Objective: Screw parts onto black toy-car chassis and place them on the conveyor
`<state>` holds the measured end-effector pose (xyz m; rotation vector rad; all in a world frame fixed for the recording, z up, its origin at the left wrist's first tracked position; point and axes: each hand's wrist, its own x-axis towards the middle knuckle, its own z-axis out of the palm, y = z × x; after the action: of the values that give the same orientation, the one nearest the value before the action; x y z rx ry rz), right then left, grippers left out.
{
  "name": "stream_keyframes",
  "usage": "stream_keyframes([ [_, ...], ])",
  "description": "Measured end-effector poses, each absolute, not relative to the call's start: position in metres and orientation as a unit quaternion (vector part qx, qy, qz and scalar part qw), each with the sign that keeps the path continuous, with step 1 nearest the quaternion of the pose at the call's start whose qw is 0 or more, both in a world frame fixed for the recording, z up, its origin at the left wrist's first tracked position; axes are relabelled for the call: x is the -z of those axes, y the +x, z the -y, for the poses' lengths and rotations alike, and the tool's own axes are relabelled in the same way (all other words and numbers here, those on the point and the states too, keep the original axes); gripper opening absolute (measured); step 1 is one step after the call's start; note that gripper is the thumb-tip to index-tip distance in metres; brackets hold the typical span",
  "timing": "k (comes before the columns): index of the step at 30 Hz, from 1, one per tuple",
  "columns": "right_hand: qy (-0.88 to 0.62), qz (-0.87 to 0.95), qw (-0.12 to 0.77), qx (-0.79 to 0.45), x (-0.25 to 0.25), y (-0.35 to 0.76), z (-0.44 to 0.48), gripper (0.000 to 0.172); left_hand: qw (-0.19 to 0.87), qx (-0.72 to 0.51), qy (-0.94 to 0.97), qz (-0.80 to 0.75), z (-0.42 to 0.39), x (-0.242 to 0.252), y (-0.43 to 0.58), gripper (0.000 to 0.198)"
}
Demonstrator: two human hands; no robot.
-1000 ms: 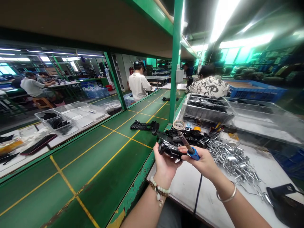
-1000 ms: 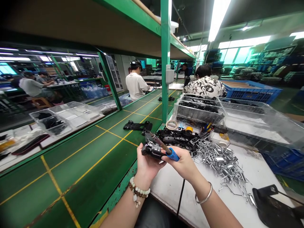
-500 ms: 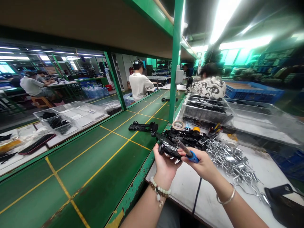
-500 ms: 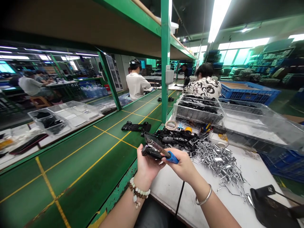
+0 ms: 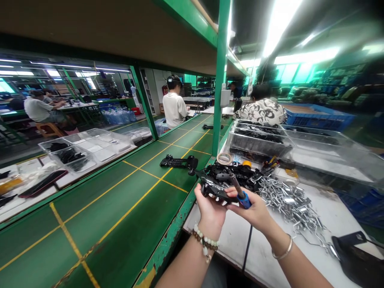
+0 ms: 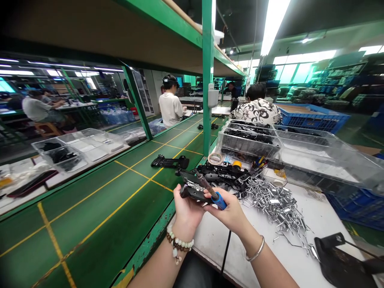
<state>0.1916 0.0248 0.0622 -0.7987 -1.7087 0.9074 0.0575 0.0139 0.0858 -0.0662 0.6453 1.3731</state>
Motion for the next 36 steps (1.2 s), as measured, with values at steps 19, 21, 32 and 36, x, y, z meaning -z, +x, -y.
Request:
stream_keyframes([
  [19, -0.408, 0.304, 0.513, -0.692, -0.061, 0.216, 0.020, 0.032, 0.225, -0.231, 0.863, -0.389, 0.011, -0.148, -0.011, 0.069],
  [21, -0.408, 0.297, 0.498, -0.706, -0.061, 0.214, 0.023, 0.033, 0.313, -0.199, 0.871, -0.323, 0.001, -0.139, -0.004, 0.064],
  [32, -0.442, 0.322, 0.457, -0.701, -0.063, 0.219, 0.020, 0.039, 0.374, -0.298, 0.806, -0.350, 0.007, -0.098, 0.018, 0.051],
  [36, -0.549, 0.453, 0.508, -0.485, -0.069, 0.234, 0.027, 0.037, 0.373, -0.321, 0.780, -0.387, 0.007, -0.099, 0.013, 0.052],
])
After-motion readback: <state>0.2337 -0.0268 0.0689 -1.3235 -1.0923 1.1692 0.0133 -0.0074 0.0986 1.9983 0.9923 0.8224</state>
